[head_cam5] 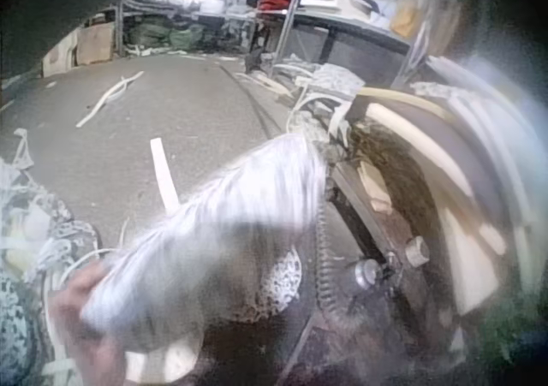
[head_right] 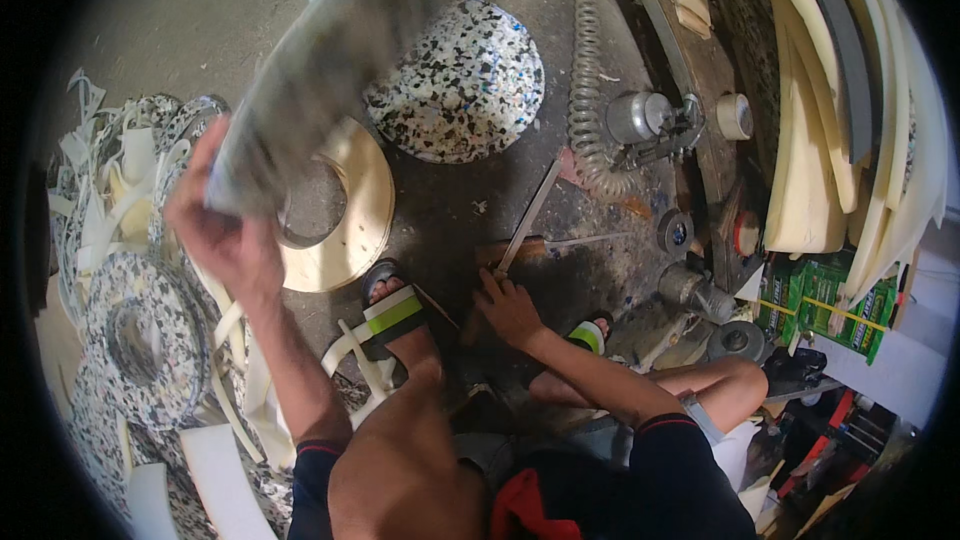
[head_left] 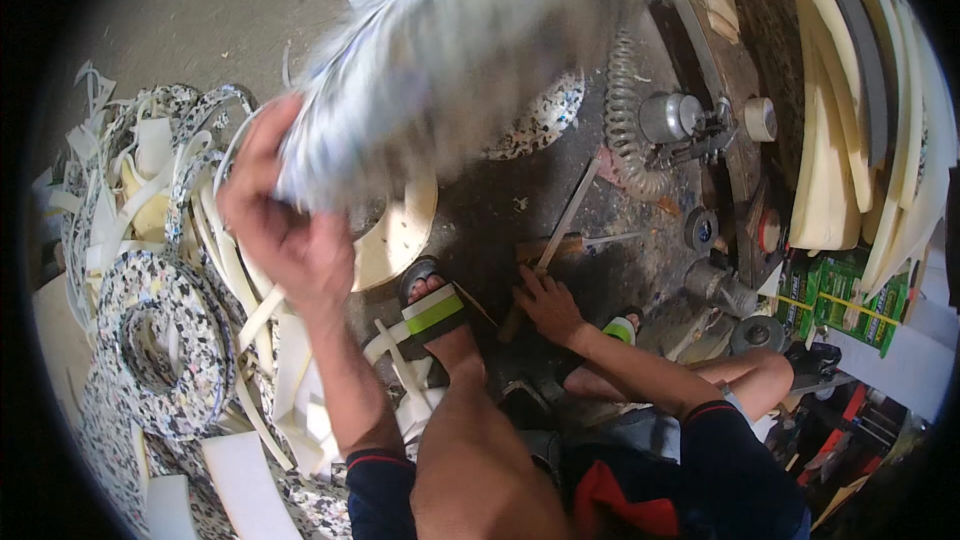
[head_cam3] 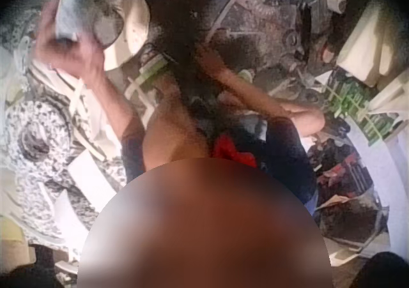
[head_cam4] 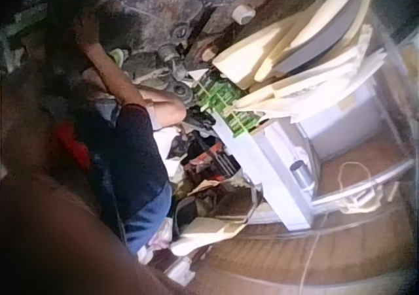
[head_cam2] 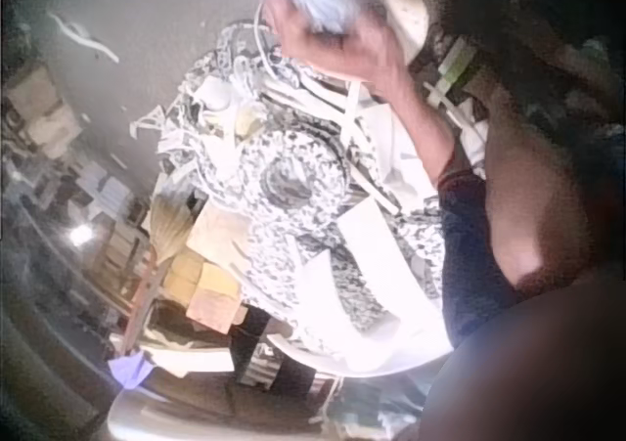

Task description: The person uses a chisel to carve and shape the edges of circular composite discs made of recycled material. They hold each disc with one hand and repeatedly strike the chisel with the other to remove material, then rotate the disc to work on different sections.

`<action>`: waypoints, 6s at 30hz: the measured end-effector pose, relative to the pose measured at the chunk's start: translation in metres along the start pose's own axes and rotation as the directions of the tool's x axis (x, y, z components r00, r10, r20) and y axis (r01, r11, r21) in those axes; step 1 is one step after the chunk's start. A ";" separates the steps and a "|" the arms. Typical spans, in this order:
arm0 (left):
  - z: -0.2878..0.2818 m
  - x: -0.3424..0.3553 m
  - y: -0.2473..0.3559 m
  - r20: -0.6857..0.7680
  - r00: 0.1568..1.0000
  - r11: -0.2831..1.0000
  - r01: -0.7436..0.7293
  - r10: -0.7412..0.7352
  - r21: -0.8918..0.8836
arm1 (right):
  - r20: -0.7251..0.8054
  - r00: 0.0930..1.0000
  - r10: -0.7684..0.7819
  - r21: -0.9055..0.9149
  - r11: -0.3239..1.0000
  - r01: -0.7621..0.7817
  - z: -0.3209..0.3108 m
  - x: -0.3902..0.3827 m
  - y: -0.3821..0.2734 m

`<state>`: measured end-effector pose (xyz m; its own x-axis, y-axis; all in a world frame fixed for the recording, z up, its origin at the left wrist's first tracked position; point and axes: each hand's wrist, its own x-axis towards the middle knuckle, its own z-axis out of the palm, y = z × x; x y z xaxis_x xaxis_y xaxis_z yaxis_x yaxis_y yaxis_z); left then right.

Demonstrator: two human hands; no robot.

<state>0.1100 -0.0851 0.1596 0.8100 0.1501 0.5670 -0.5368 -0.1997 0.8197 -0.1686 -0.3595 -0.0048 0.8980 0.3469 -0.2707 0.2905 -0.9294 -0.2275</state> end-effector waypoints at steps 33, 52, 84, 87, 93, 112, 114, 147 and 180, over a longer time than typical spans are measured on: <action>-0.110 -0.149 -0.098 -0.387 0.357 0.384 0.923 -0.850 0.009 | -0.135 0.985 -0.112 0.245 0.959 0.142 -0.181 0.023 -0.006; -0.135 -0.175 -0.086 -0.196 0.279 0.339 0.825 -0.940 -0.453 | 0.056 0.982 0.182 0.310 0.932 -0.191 -0.026 -0.026 0.004; -0.156 -0.154 -0.103 -0.338 0.583 0.581 0.805 -0.739 0.118 | -0.032 0.939 0.342 -0.069 0.937 -0.343 -0.207 0.057 0.093; -0.173 -0.143 -0.118 -0.257 0.548 0.500 0.835 -0.796 0.229 | -0.313 0.876 0.367 0.393 0.890 -0.233 -0.280 0.069 0.056; -0.178 -0.127 -0.127 -0.254 0.542 0.460 0.829 -0.801 0.318 | -0.545 0.812 0.206 0.724 0.604 0.333 -0.337 0.097 -0.023; -0.057 -0.107 -0.120 0.110 0.898 0.508 0.137 -0.427 0.851 | -0.531 0.774 -0.345 0.338 0.751 0.567 -0.328 0.239 -0.089; -0.057 -0.108 -0.120 0.109 0.890 0.497 0.142 -0.442 0.856 | -0.518 0.805 -0.289 0.465 0.695 0.549 -0.316 0.250 -0.091; -0.055 -0.108 -0.120 0.104 0.878 0.469 0.145 -0.466 0.871 | -0.421 0.843 -0.335 0.503 0.687 0.525 -0.300 0.289 -0.100; -0.054 -0.109 -0.122 0.103 0.890 0.469 0.133 -0.445 0.873 | -0.627 0.628 -0.462 0.264 0.632 0.729 -0.282 0.326 -0.131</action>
<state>0.0742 -0.0243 0.0020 0.9837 0.1227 0.1315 0.0627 -0.9192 0.3888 0.1790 -0.1607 0.2006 0.6366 0.5680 0.5216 0.7506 -0.3010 -0.5882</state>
